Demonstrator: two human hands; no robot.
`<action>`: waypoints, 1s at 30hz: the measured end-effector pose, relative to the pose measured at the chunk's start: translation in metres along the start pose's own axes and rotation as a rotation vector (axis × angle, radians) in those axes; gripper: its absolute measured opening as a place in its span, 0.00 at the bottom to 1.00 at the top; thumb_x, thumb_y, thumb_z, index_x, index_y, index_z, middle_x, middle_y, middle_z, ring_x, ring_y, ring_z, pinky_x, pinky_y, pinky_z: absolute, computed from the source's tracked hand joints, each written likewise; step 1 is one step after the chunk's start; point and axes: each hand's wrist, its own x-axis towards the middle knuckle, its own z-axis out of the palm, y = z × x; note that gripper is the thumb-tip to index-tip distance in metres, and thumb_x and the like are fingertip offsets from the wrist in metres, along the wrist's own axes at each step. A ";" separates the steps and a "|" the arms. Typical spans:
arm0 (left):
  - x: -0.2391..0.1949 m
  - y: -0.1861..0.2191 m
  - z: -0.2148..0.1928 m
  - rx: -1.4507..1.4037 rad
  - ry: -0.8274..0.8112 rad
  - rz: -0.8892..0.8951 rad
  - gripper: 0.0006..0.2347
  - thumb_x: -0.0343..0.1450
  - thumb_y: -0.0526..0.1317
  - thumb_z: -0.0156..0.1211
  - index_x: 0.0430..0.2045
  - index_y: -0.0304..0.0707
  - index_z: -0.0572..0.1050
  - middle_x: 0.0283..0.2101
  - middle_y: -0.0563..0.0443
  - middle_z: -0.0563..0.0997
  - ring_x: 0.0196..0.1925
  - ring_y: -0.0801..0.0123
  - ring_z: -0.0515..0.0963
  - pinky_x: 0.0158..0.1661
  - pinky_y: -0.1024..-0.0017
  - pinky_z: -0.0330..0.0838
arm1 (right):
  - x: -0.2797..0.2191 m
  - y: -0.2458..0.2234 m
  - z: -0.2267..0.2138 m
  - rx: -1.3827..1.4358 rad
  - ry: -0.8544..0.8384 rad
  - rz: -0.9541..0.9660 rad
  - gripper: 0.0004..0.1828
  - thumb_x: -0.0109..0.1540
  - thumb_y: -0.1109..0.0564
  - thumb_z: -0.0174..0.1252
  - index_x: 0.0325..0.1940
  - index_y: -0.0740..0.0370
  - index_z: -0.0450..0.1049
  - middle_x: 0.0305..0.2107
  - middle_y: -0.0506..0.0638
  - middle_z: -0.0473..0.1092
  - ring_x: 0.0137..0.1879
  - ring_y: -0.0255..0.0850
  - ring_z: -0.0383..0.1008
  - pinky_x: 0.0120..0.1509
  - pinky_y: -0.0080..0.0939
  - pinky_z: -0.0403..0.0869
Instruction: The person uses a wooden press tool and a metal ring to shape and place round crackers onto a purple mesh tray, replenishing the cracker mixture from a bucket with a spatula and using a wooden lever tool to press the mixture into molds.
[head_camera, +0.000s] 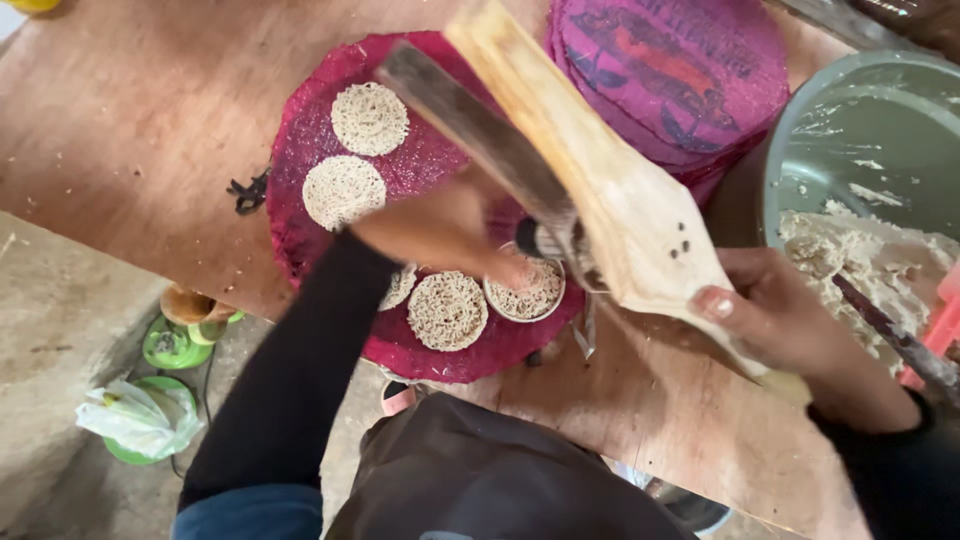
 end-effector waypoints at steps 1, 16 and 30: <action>0.004 0.001 0.017 0.282 0.129 0.083 0.29 0.63 0.52 0.78 0.53 0.38 0.74 0.49 0.48 0.83 0.53 0.64 0.83 0.62 0.60 0.72 | -0.004 0.003 0.001 0.049 -0.029 0.015 0.38 0.60 0.34 0.61 0.54 0.73 0.79 0.37 0.53 0.81 0.41 0.38 0.80 0.45 0.36 0.78; -0.036 -0.019 0.045 0.046 0.899 0.262 0.19 0.66 0.34 0.76 0.48 0.28 0.77 0.50 0.46 0.84 0.51 0.69 0.84 0.53 0.70 0.79 | 0.078 0.045 0.124 -0.758 0.093 -0.129 0.52 0.49 0.38 0.74 0.69 0.65 0.62 0.59 0.63 0.69 0.68 0.54 0.65 0.71 0.54 0.62; -0.073 -0.015 0.028 -0.110 0.974 0.212 0.23 0.66 0.34 0.76 0.53 0.27 0.72 0.54 0.45 0.82 0.54 0.70 0.82 0.56 0.70 0.78 | 0.147 0.017 0.118 -0.786 -0.151 -0.227 0.44 0.58 0.37 0.66 0.70 0.61 0.63 0.64 0.59 0.66 0.69 0.49 0.65 0.73 0.47 0.63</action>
